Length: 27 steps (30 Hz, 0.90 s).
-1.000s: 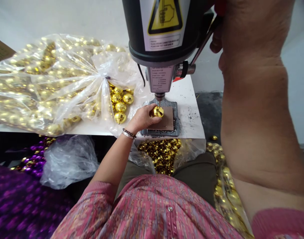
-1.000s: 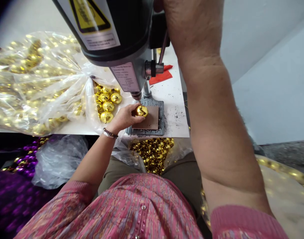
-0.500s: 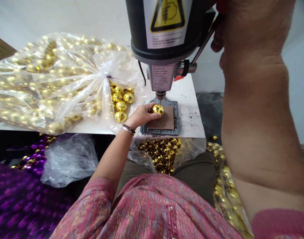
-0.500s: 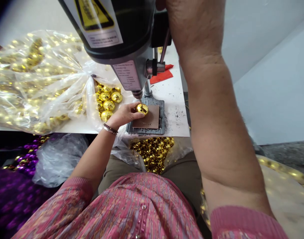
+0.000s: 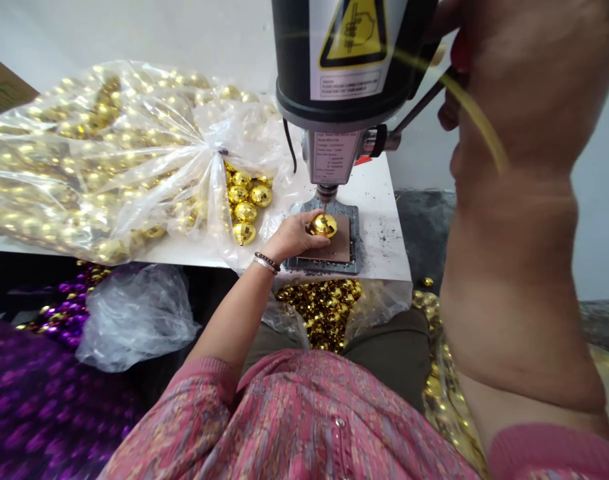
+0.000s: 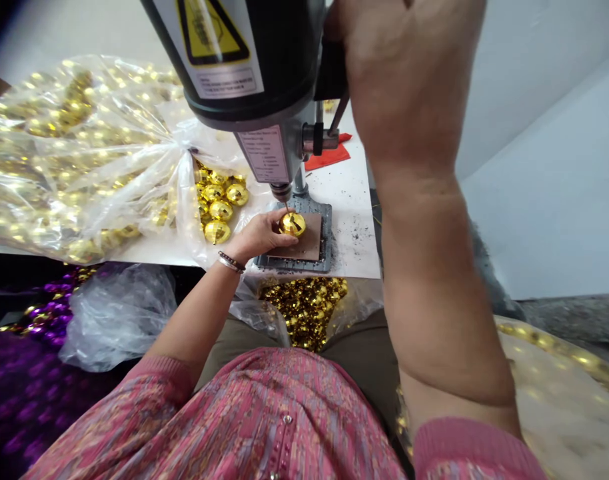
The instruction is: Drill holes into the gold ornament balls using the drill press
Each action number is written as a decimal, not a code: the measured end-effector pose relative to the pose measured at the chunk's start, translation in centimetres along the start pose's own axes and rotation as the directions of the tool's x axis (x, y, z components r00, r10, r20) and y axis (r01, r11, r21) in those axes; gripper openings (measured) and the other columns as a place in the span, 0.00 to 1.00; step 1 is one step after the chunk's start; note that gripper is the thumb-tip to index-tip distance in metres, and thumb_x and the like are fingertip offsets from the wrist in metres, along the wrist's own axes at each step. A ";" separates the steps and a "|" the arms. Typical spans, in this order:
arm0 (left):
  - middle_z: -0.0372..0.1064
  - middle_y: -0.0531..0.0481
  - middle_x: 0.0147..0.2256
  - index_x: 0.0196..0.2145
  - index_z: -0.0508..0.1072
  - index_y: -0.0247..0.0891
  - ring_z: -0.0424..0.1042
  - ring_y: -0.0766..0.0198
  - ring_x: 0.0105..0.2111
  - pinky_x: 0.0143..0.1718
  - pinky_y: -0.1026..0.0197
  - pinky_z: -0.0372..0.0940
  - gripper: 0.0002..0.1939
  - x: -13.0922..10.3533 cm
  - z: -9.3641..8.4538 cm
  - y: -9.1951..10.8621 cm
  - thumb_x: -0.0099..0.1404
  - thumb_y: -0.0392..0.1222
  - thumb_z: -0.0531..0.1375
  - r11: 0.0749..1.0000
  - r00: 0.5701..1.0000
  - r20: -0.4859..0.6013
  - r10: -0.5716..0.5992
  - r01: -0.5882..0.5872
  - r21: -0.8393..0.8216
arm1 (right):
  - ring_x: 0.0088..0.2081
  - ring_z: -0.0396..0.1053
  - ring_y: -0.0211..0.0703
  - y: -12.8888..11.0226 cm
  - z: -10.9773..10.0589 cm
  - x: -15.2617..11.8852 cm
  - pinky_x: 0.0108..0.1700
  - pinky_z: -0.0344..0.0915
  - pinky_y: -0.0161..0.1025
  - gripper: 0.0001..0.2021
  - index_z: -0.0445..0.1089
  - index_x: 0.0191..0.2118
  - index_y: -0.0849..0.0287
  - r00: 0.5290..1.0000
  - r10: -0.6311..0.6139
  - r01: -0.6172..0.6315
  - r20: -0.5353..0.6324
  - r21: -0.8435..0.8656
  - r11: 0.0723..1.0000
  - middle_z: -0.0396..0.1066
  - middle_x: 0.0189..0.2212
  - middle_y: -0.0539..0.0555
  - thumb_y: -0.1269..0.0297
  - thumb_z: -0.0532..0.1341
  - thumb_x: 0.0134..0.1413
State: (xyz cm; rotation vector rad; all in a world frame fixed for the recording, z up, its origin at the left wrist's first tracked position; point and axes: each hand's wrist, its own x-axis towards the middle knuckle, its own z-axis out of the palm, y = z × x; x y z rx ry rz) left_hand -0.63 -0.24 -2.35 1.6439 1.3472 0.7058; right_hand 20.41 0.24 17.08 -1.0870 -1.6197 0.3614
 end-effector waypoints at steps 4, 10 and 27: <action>0.83 0.47 0.42 0.58 0.79 0.38 0.78 0.58 0.41 0.49 0.54 0.72 0.36 -0.1 -0.1 0.1 0.50 0.39 0.75 1.000 1.000 -0.015 0.014 -0.013 0.005 | 0.29 0.60 0.22 0.2 0.6 -4.0 0.35 0.56 0.29 0.15 0.78 0.33 0.67 0.975 -0.105 0.089 -0.196 -0.090 0.992 0.69 0.26 0.48 0.72 0.54 0.65; 0.83 0.50 0.43 0.56 0.80 0.39 0.78 0.59 0.41 0.49 0.57 0.71 0.32 -0.4 -0.1 0.4 0.52 0.38 0.74 0.998 0.998 -0.002 0.055 -0.055 0.016 | 0.35 0.71 0.24 2.3 1.5 -8.7 0.40 0.65 0.26 0.19 0.82 0.40 0.65 0.940 -0.263 0.227 -0.216 -0.177 0.958 0.79 0.36 0.49 0.77 0.52 0.59; 0.81 0.53 0.41 0.50 0.81 0.40 0.77 0.59 0.42 0.48 0.58 0.71 0.24 -0.5 0.3 0.2 0.54 0.38 0.74 0.996 0.996 0.001 0.086 -0.086 -0.010 | 0.32 0.64 0.30 6.1 3.1 -10.7 0.38 0.60 0.33 0.17 0.77 0.35 0.62 0.891 -0.358 0.290 -0.278 -0.256 0.922 0.70 0.28 0.52 0.68 0.50 0.63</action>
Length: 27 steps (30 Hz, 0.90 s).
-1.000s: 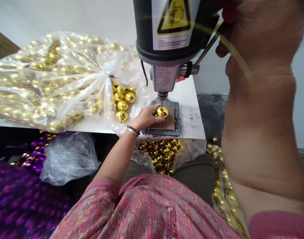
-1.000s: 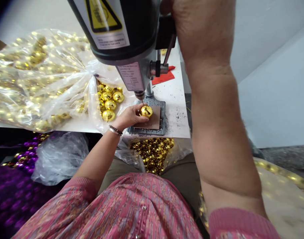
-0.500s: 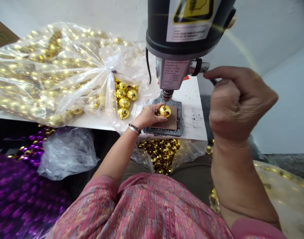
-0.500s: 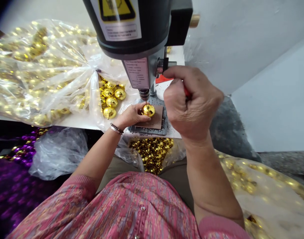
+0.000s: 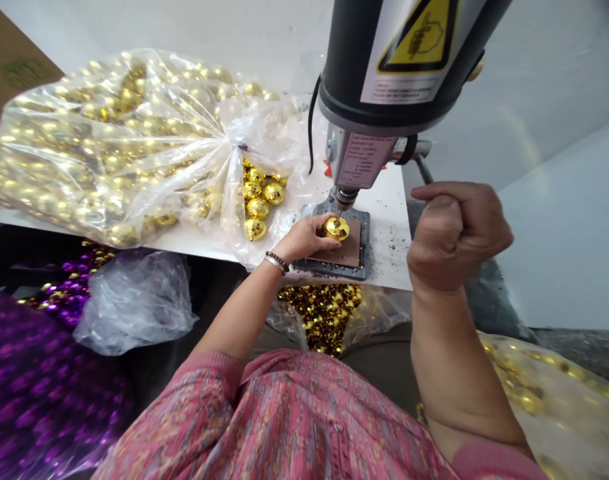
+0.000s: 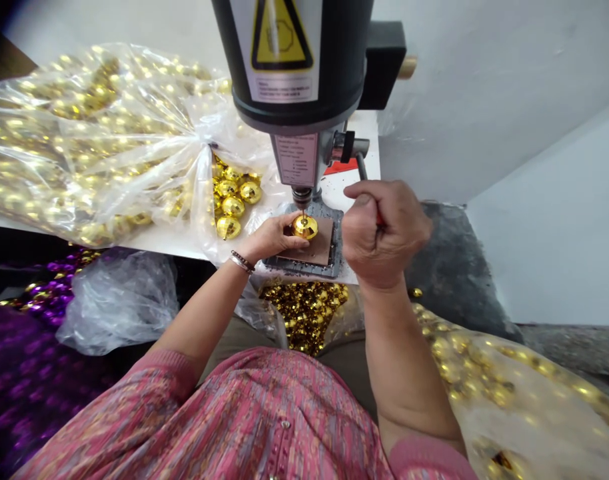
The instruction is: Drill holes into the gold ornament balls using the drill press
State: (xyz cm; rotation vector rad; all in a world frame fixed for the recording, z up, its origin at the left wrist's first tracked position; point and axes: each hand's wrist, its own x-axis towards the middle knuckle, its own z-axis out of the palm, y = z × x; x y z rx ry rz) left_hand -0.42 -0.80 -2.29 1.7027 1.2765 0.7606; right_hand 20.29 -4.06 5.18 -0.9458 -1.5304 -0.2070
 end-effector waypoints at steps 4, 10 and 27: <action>0.81 0.52 0.41 0.50 0.80 0.38 0.77 0.58 0.42 0.50 0.57 0.70 0.24 -0.1 0.1 0.0 0.54 0.38 0.74 1.000 1.000 0.000 -0.014 0.014 -0.011 | 0.28 0.60 0.30 1.0 0.7 -1.7 0.34 0.56 0.34 0.15 0.76 0.33 0.61 1.000 -0.015 0.015 0.004 0.015 1.000 0.66 0.24 0.51 0.67 0.52 0.60; 0.80 0.51 0.41 0.49 0.80 0.37 0.77 0.57 0.43 0.50 0.56 0.70 0.23 -0.1 0.4 0.2 0.55 0.39 0.73 0.999 0.999 -0.013 -0.044 0.044 0.005 | 0.28 0.64 0.28 -0.1 0.9 0.3 0.33 0.56 0.31 0.17 0.75 0.29 0.61 0.996 0.021 -0.014 -0.086 0.084 0.996 0.67 0.23 0.50 0.70 0.50 0.61; 0.78 0.44 0.45 0.61 0.74 0.36 0.75 0.60 0.38 0.40 0.59 0.70 0.36 -10.1 1.2 0.3 0.60 0.53 0.74 1.000 0.988 0.152 -0.020 0.022 -0.011 | 0.17 0.57 0.25 -2.1 0.7 8.0 0.21 0.47 0.30 0.20 0.60 0.20 0.61 0.923 0.376 -0.382 0.078 0.294 0.876 0.64 0.19 0.47 0.69 0.52 0.66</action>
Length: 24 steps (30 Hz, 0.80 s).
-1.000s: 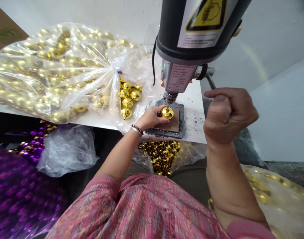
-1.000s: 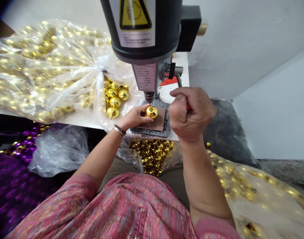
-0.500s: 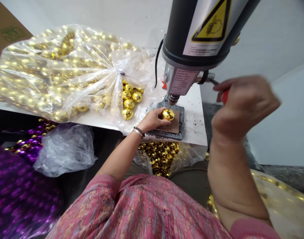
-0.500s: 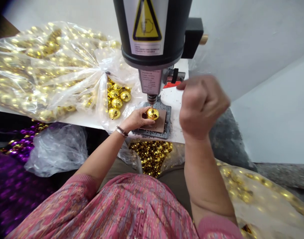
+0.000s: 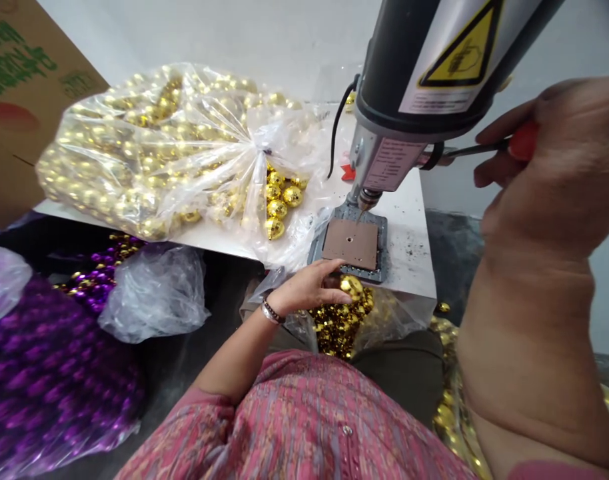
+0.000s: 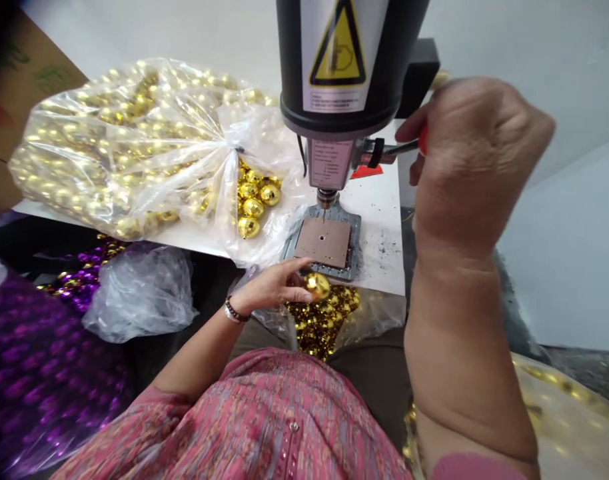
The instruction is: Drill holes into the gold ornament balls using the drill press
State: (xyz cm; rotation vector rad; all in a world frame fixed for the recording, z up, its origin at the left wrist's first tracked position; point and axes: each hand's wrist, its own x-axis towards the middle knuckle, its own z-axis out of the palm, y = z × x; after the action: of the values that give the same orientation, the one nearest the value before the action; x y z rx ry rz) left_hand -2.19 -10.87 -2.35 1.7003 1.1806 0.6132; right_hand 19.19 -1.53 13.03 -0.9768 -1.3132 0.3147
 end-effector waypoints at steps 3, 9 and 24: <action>0.79 0.41 0.48 0.62 0.74 0.35 0.76 0.60 0.38 0.44 0.57 0.72 0.28 -0.1 -1.3 -1.0 0.67 0.48 0.70 0.992 0.961 -0.269 -0.055 0.083 0.094 | 0.17 0.57 0.24 0.7 -0.1 0.2 0.21 0.48 0.29 0.20 0.63 0.21 0.62 1.000 -0.020 0.020 -0.001 0.024 1.000 0.67 0.20 0.47 0.66 0.53 0.67; 0.75 0.29 0.55 0.59 0.75 0.31 0.74 0.45 0.58 0.61 0.48 0.67 0.19 1.2 -7.2 -3.1 0.73 0.35 0.57 0.805 0.617 -0.779 -0.110 0.515 0.295 | 0.17 0.59 0.27 1.8 -0.1 0.2 0.20 0.46 0.31 0.20 0.61 0.21 0.61 0.996 -0.091 0.091 -0.004 0.062 0.994 0.67 0.21 0.49 0.62 0.53 0.66; 0.75 0.46 0.50 0.56 0.65 0.42 0.76 0.60 0.47 0.48 0.58 0.71 0.32 0.4 -6.7 -3.4 0.55 0.44 0.70 0.923 0.827 -0.548 -0.124 -0.106 -0.370 | 0.16 0.57 0.26 0.8 -0.2 0.5 0.23 0.50 0.30 0.21 0.60 0.19 0.62 0.998 -0.057 0.056 0.020 0.021 0.998 0.61 0.16 0.46 0.67 0.53 0.66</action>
State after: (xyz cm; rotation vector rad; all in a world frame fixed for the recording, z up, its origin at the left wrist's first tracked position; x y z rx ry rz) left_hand -8.86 -7.45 -2.56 1.1962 1.3525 1.3199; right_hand 19.78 -0.81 12.75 -0.9199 -1.3513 0.2947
